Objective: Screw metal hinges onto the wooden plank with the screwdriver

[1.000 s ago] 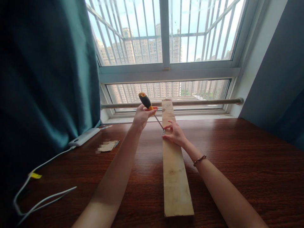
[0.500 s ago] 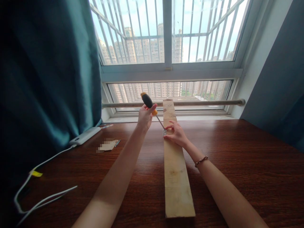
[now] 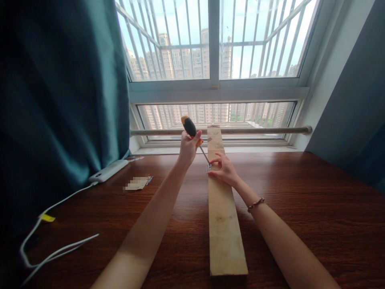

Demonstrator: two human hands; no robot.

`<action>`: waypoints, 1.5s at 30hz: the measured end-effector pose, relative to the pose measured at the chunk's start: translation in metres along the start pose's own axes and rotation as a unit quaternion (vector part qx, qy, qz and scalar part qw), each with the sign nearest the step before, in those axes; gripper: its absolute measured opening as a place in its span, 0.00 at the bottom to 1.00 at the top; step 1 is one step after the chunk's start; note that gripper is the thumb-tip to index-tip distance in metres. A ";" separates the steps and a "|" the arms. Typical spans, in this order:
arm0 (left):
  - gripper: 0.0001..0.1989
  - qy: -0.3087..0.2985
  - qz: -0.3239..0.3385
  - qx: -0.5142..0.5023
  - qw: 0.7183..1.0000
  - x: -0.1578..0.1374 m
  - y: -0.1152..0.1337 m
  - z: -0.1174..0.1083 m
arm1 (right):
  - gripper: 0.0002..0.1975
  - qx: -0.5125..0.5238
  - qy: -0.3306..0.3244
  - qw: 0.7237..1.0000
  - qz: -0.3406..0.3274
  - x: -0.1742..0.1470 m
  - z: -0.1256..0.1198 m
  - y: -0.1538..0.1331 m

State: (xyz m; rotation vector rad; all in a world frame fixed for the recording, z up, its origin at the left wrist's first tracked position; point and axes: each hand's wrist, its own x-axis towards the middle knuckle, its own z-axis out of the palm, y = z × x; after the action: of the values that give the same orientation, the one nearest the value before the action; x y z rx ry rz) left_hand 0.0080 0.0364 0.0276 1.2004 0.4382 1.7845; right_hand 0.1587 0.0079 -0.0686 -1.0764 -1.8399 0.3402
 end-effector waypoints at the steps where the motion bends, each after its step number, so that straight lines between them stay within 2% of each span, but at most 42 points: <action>1: 0.19 0.010 -0.010 -0.011 1.000 0.000 0.001 -0.001 | 0.33 0.001 0.000 1.000 0.000 0.000 0.000 0.000; 5: 0.13 0.011 -0.028 -0.056 0.998 0.001 0.004 -0.003 | 0.34 0.004 0.002 1.000 0.002 0.000 0.000 -0.001; 9: 0.09 0.014 -0.020 -0.010 1.000 0.003 0.003 -0.005 | 0.34 0.009 0.001 1.000 0.001 0.000 0.000 -0.001; 12: 0.08 0.018 -0.042 -0.004 0.999 0.002 0.000 -0.006 | 0.34 0.010 0.002 1.000 -0.001 0.000 0.000 -0.001; 14: 0.07 0.032 -0.057 -0.013 0.998 0.000 -0.003 -0.004 | 0.35 0.010 0.000 1.000 -0.006 0.000 0.000 0.000; 20: 0.05 0.089 -0.023 -0.026 0.995 0.000 -0.003 0.000 | 0.36 0.006 -0.004 1.000 -0.014 0.000 0.001 0.002; 27: 0.13 0.102 -0.009 0.005 0.995 -0.004 0.013 -0.006 | 0.38 0.020 -0.018 1.000 -0.015 0.000 0.000 0.001; 33: 0.17 0.084 -0.029 -0.046 0.995 -0.022 0.024 -0.010 | 0.39 0.049 -0.056 0.997 -0.017 0.001 -0.006 0.001; 45: 0.17 0.061 -0.038 -0.023 0.997 -0.032 0.017 -0.006 | 0.38 0.047 -0.042 0.998 -0.009 0.000 -0.008 -0.002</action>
State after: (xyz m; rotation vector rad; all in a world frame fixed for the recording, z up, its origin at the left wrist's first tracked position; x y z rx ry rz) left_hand -0.0018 0.0025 0.0192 1.0334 0.5033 1.7977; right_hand 0.1642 0.0052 -0.0635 -0.9935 -1.8875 0.4627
